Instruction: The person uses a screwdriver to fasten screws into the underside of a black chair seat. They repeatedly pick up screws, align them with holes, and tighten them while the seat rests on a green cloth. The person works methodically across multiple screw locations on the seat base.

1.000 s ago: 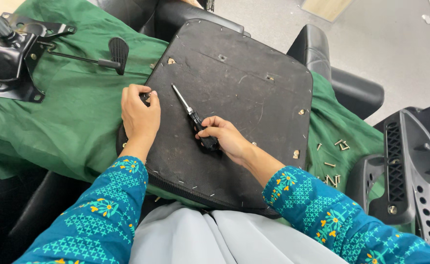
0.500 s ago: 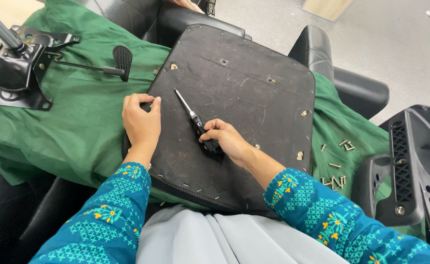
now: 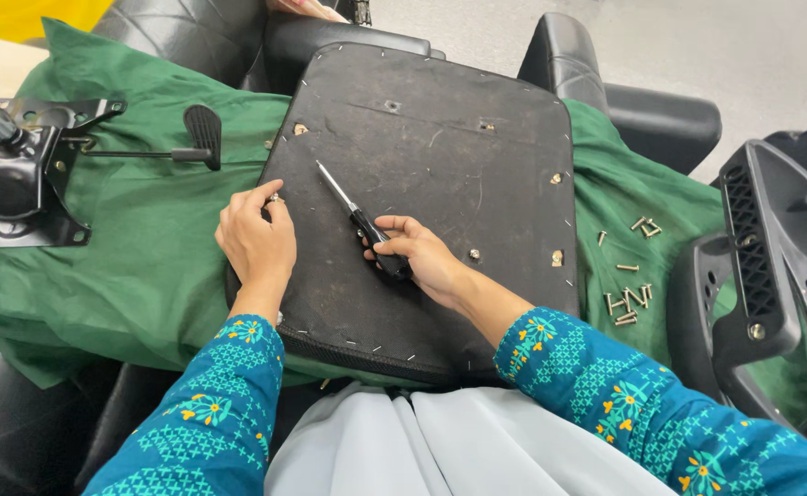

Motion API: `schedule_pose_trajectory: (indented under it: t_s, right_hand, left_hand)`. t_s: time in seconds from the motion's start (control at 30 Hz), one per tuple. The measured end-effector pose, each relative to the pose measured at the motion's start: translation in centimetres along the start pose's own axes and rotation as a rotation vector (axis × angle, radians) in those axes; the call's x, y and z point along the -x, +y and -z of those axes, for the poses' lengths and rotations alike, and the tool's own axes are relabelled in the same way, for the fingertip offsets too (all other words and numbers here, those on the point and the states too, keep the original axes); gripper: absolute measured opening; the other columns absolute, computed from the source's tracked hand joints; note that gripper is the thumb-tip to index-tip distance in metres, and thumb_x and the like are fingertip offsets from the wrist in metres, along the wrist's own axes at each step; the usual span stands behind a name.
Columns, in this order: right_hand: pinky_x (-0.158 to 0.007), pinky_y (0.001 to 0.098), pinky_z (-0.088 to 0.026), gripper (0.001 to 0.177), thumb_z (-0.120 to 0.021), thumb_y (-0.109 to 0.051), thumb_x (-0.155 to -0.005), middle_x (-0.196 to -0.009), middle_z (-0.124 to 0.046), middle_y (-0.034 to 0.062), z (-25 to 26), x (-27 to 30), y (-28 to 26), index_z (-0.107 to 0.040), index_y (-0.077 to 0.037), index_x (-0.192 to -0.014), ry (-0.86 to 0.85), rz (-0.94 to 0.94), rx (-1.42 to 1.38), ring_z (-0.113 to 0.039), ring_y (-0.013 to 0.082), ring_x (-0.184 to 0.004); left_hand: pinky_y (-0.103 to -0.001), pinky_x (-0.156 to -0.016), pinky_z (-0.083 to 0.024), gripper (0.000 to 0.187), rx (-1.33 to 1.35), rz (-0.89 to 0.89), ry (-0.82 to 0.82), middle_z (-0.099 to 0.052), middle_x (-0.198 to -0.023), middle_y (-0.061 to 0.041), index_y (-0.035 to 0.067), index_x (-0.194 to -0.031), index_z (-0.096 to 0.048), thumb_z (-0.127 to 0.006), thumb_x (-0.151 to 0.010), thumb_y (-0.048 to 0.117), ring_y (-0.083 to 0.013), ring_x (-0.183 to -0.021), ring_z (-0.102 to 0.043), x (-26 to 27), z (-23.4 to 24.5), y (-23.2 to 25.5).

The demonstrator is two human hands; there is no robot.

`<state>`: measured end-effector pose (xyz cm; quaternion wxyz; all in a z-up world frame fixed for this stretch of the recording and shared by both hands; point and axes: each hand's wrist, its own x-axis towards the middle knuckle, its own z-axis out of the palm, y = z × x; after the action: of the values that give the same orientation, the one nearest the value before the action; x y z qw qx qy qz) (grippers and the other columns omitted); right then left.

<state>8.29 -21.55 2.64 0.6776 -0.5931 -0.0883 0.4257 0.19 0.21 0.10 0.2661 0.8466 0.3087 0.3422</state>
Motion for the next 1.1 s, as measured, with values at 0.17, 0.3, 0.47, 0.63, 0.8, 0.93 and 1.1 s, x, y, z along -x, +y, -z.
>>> schedule_pose_trajectory:
  t_s: [0.17,0.3,0.47,0.63,0.8,0.93,1.1]
  right_hand:
    - [-0.101,0.0318,-0.050,0.060,-0.061,-0.004,-0.091,-0.117,-0.065,0.0087,-0.1,1.5,-0.1,-0.041,-0.002,-0.147,-0.015,0.035,0.062,-0.064,0.0185,-0.113]
    - [-0.101,0.0322,-0.050,0.060,-0.061,-0.005,-0.091,-0.117,-0.065,0.0097,0.2,2.5,0.0,-0.042,-0.003,-0.147,0.003,0.006,0.117,-0.064,0.0180,-0.114]
    - [-0.104,0.0319,-0.048,0.057,-0.061,-0.005,-0.091,-0.116,-0.067,0.0096,0.6,2.9,0.5,-0.045,-0.001,-0.146,0.003,0.029,0.053,-0.064,0.0178,-0.115]
    - [-0.109,0.0295,-0.038,0.055,-0.060,-0.011,-0.093,-0.118,-0.069,0.0090,0.6,2.9,1.1,-0.046,-0.003,-0.146,0.028,0.065,0.150,-0.064,0.0152,-0.117]
    - [-0.109,0.0323,-0.042,0.054,-0.060,-0.015,-0.093,-0.116,-0.070,0.0086,0.4,2.9,1.5,-0.047,-0.001,-0.144,0.047,0.082,0.116,-0.065,0.0156,-0.114]
    - [-0.104,0.0325,-0.046,0.052,-0.062,-0.013,-0.090,-0.117,-0.070,0.0087,-0.2,3.1,1.0,-0.052,-0.005,-0.141,0.107,0.110,0.271,-0.066,0.0171,-0.110]
    - [-0.101,0.0356,-0.052,0.042,-0.072,-0.008,-0.084,-0.119,-0.074,0.0103,-1.4,3.4,-2.8,-0.069,-0.005,-0.125,0.268,0.573,0.815,-0.069,0.0192,-0.112]
  left_hand:
    - [-0.047,-0.096,-0.043,0.042,0.093,0.075,0.022,-0.062,-0.114,-0.007,0.008,-0.121,-0.062,-0.078,-0.089,0.030,-0.0308,-0.111,-0.060,-0.1,0.2,0.5]
    - [-0.046,-0.090,-0.048,0.028,0.087,0.193,0.036,-0.061,-0.113,-0.007,0.009,-0.096,-0.068,-0.086,-0.085,0.029,-0.0301,-0.106,-0.063,-0.3,0.2,0.2]
    - [-0.044,-0.091,-0.050,0.017,0.073,0.163,0.038,-0.061,-0.114,-0.007,0.012,-0.089,-0.073,-0.084,-0.088,0.025,-0.0296,-0.105,-0.064,-0.3,-0.1,-0.7]
    - [-0.043,-0.091,-0.051,0.011,0.092,0.118,0.034,-0.060,-0.115,-0.007,0.011,-0.091,-0.074,-0.080,-0.089,0.020,-0.0292,-0.104,-0.064,0.0,-0.1,-0.8]
    - [-0.043,-0.090,-0.051,0.011,0.072,0.129,0.011,-0.059,-0.114,-0.006,0.011,-0.093,-0.075,-0.078,-0.089,0.021,-0.0288,-0.104,-0.064,0.1,0.0,-0.7]
    - [-0.045,-0.090,-0.050,0.012,0.038,0.084,0.002,-0.058,-0.115,-0.008,0.011,-0.097,-0.076,-0.077,-0.091,0.021,-0.0304,-0.107,-0.061,0.1,0.0,-0.7]
    - [-0.044,-0.091,-0.050,0.011,0.047,0.063,-0.014,-0.058,-0.116,-0.007,0.011,-0.097,-0.077,-0.075,-0.091,0.020,-0.0293,-0.110,-0.061,0.0,0.2,-0.6]
